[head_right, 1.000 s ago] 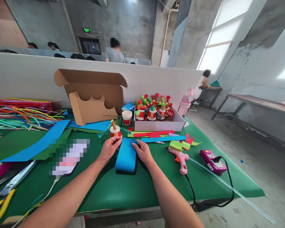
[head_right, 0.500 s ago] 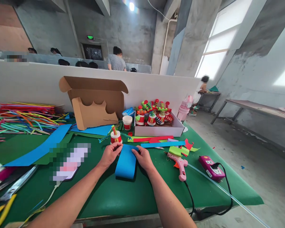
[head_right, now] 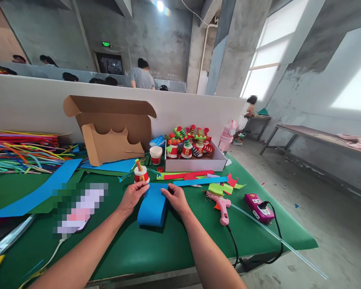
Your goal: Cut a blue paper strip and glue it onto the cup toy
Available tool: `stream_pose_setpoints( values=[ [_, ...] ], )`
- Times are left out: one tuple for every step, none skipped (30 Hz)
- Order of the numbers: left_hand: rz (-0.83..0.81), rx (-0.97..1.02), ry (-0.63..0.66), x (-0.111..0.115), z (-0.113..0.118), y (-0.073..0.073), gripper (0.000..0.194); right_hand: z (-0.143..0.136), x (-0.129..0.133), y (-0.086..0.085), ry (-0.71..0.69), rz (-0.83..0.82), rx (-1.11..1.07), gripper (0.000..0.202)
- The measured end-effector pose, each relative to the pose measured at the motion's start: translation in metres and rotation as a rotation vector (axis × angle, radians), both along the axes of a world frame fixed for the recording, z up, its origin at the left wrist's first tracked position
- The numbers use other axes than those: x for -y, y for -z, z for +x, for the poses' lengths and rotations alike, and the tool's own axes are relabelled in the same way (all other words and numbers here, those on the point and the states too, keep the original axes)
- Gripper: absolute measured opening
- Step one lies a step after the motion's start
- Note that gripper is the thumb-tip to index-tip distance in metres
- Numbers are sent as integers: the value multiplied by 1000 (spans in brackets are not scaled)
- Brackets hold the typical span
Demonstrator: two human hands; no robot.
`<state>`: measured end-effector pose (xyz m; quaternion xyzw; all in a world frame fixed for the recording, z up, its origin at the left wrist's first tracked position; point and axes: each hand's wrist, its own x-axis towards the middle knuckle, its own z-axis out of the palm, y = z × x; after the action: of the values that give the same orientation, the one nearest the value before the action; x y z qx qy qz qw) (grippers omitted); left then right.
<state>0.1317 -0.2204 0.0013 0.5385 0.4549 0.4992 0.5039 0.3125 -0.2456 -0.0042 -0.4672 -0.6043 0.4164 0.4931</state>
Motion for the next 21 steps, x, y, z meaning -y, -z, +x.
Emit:
stream_pose_setpoints(
  values=[
    [-8,11,-2,0,0,0,40,0,0,-1,11,3,-28,44],
    [-15,20,-6,-1,0,0,41,0,0,-3,26,9,-62,43],
    [-21,29,-10,-1,-1,0,41,0,0,-4,47,18,-101,42],
    [-25,36,-16,-1,-1,0,42,1,0,-6,77,28,-139,43],
    [-27,43,-22,-1,-1,0,42,2,-1,-7,110,37,-169,44],
    [-27,50,-30,0,-1,0,42,3,-1,-7,138,44,-187,45],
    [-26,56,-39,0,-1,1,43,4,-1,-8,158,45,-191,46],
    [-25,61,-50,0,-1,1,43,4,0,-8,167,41,-184,48],
    [-22,66,-61,1,-2,2,43,5,0,-9,167,32,-173,49],
    [-19,69,-72,1,-2,2,43,6,1,-9,158,22,-160,51],
    [-15,72,-83,1,-2,3,43,6,3,-11,137,12,-145,52],
    [-9,74,-95,1,-1,3,42,6,5,-12,110,9,-126,55],
    [-1,76,-106,0,-1,3,42,5,8,-14,74,13,-102,57],
    [9,77,-117,0,-1,2,42,5,12,-16,32,21,-75,59],
    [19,79,-128,-1,-1,2,41,4,17,-17,-10,30,-48,60],
    [28,81,-138,-2,-1,1,42,3,22,-19,-50,35,-19,59],
    [35,84,-148,-3,0,1,42,1,28,-20,-79,35,11,56],
    [40,88,-158,-3,0,0,43,-2,35,-20,-93,34,46,51],
    [42,93,-167,-3,0,-1,44,-5,42,-20,-91,34,87,46],
    [40,99,-176,-2,-1,-2,46,-8,51,-20,-75,39,132,41],
    [35,106,-182,0,-1,-4,47,-12,60,-20,-51,46,178,36]
  ],
)
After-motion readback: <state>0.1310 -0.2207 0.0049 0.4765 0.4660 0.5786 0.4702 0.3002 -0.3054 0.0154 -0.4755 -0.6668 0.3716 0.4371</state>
